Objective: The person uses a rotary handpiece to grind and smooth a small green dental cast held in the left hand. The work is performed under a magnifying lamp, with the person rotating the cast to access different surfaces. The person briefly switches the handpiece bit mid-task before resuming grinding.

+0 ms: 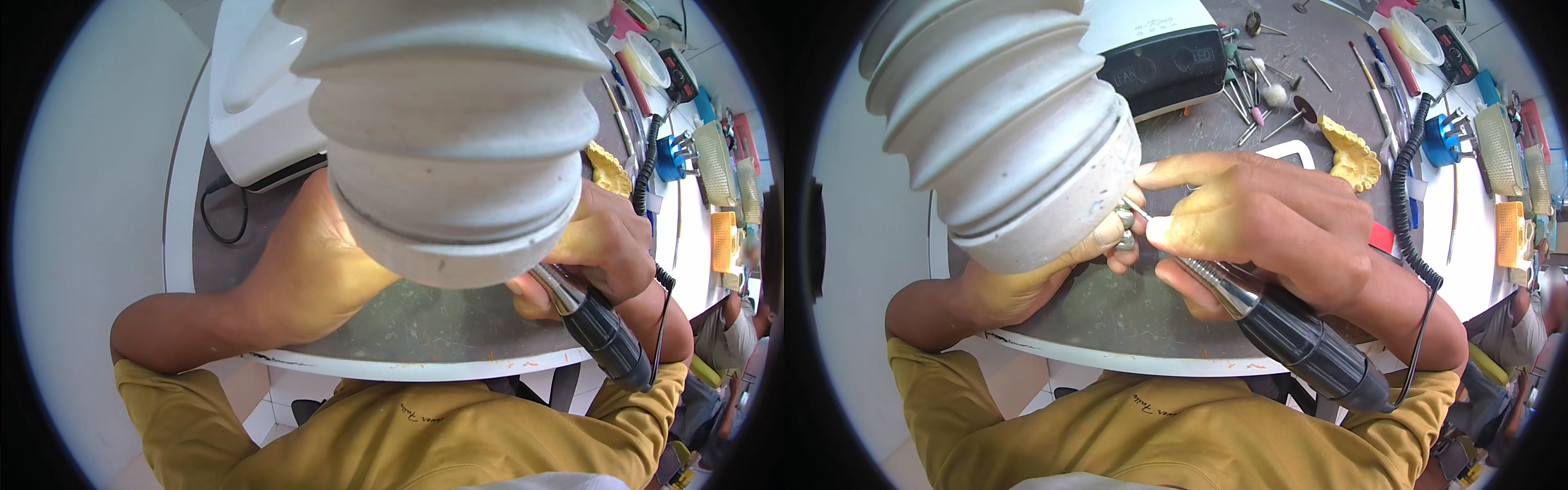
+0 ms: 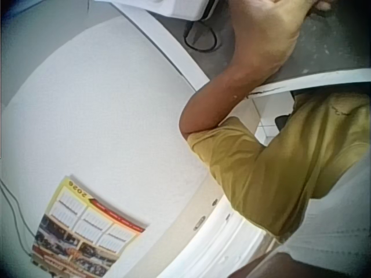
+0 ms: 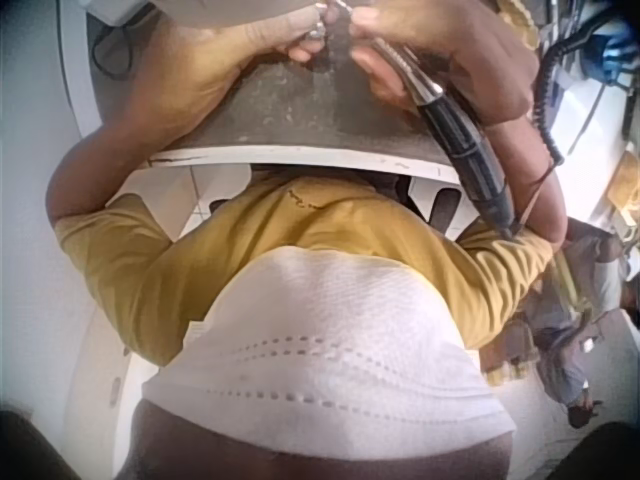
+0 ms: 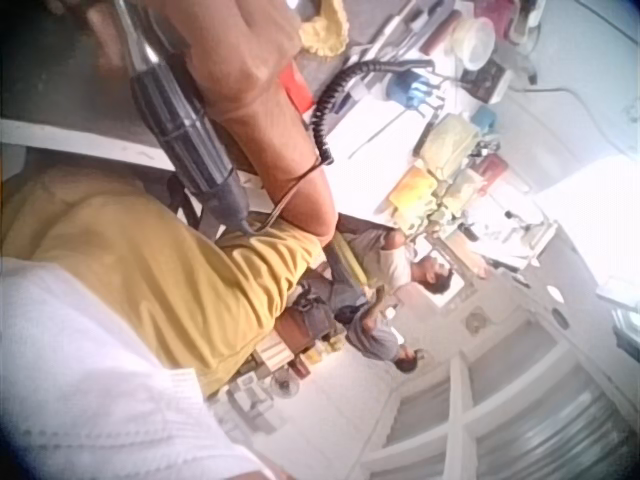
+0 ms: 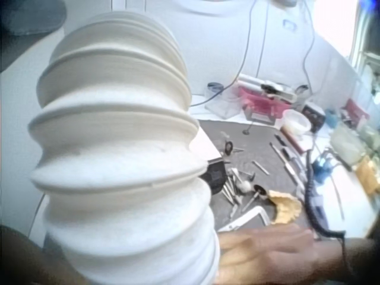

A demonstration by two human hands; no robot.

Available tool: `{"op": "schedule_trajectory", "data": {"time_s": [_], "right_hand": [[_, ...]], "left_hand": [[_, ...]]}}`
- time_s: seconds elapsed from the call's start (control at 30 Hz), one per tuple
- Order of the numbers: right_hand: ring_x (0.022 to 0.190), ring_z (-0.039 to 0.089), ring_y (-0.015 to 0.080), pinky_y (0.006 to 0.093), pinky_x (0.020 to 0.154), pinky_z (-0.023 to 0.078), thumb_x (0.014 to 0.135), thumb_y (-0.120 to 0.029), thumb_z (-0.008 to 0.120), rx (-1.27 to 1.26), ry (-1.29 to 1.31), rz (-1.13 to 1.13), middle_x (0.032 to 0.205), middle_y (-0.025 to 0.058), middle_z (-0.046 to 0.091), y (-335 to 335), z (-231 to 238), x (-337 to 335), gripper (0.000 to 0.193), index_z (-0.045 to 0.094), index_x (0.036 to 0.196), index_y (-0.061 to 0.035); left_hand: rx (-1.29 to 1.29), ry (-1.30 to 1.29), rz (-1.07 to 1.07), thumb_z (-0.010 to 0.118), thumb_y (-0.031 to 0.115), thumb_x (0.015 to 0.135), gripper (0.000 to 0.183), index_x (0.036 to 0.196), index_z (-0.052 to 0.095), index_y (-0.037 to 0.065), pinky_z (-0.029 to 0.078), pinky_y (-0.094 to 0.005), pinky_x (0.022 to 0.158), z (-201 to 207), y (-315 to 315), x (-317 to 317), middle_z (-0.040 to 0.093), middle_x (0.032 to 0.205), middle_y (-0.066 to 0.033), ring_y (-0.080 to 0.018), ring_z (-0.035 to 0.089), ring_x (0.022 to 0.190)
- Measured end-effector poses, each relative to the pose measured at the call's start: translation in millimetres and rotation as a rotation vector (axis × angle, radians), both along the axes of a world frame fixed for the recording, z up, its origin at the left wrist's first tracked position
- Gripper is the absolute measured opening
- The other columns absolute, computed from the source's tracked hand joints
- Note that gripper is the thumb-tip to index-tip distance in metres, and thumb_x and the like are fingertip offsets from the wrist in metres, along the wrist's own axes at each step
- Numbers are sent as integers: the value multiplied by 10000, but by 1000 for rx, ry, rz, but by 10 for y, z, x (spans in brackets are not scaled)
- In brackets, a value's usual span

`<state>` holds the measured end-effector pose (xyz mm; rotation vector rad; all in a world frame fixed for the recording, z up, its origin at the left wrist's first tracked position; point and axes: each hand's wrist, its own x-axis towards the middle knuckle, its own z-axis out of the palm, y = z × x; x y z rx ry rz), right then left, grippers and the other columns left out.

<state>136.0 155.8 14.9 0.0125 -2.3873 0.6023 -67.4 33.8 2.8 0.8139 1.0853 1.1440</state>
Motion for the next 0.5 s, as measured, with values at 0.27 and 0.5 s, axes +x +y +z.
{"op": "schedule_trajectory", "data": {"time_s": [0.27, 0.5], "right_hand": [[876, 706, 298, 350, 759, 549, 822, -168, 779, -24, 23, 12, 896, 164, 691, -18, -3, 17, 290, 577, 990, -45], [801, 711, 274, 346, 711, 562, 796, -134, 798, -4, 62, 74, 869, 140, 692, 5, -32, -39, 294, 580, 979, -59]], "left_hand": [[2, 45, 38, 749, 43, 817, 318, 1100, 611, -8, 497, -287, 849, 0, 17, 21, 687, 1023, -61, -113, 622, 947], [40, 33, 53, 776, 39, 797, 287, 1052, 650, 3, 507, -280, 819, -2, 5, 34, 705, 987, -50, -107, 637, 914]]}}
